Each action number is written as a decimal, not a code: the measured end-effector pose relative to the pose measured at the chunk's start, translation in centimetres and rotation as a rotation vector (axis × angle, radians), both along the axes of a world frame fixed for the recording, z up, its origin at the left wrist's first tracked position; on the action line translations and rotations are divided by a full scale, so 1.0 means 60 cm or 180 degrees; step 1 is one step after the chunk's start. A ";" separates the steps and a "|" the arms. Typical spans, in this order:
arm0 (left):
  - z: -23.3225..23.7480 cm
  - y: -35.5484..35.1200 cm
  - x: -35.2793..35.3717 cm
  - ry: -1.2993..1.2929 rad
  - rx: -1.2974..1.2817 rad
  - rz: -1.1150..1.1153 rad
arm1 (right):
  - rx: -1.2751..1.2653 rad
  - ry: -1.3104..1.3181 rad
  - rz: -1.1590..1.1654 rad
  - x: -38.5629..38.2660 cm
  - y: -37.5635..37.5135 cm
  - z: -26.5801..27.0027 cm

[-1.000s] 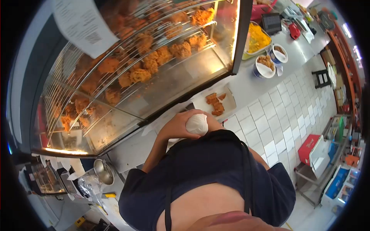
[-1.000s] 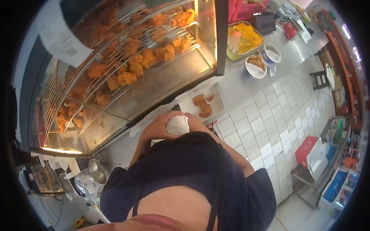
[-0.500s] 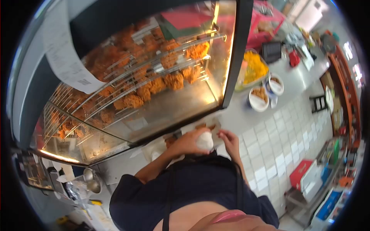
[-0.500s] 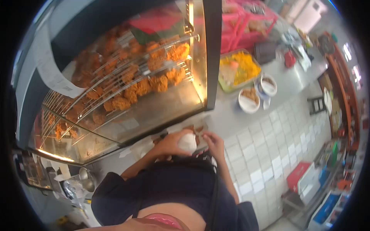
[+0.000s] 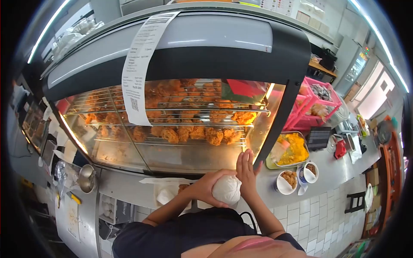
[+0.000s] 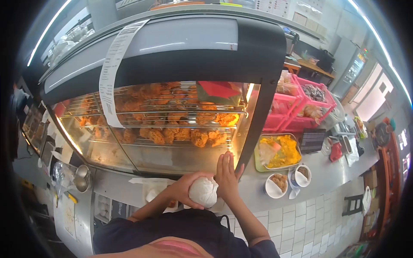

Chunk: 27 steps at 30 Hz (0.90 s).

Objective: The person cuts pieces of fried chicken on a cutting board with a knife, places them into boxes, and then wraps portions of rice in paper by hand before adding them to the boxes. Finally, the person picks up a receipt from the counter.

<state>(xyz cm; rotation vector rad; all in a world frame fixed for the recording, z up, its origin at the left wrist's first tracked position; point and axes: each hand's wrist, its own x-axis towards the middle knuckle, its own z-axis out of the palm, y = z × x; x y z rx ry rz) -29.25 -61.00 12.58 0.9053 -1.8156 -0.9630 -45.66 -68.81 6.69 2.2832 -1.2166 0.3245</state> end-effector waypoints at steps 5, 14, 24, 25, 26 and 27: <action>-0.076 0.038 0.024 -0.1570 0.1053 -0.0117 | 0.1076 -0.0786 0.0734 -0.038 -0.018 0.005; -0.199 0.065 -0.051 -0.3493 0.1460 0.0539 | 0.1577 -0.4590 -0.0193 -0.165 0.080 -0.079; -0.235 0.010 -0.056 -0.3668 0.1730 0.1407 | 0.2713 -0.2170 0.0227 -0.224 0.168 -0.153; -0.232 0.015 -0.064 -0.3773 0.1778 0.1425 | 0.2784 -0.2103 0.0300 -0.219 0.164 -0.153; -0.235 0.021 -0.070 -0.3798 0.1770 0.1374 | 0.2793 -0.2133 0.0254 -0.213 0.158 -0.157; -0.240 0.033 -0.075 -0.3604 0.1680 0.1715 | 0.2885 -0.2217 0.0090 -0.206 0.154 -0.166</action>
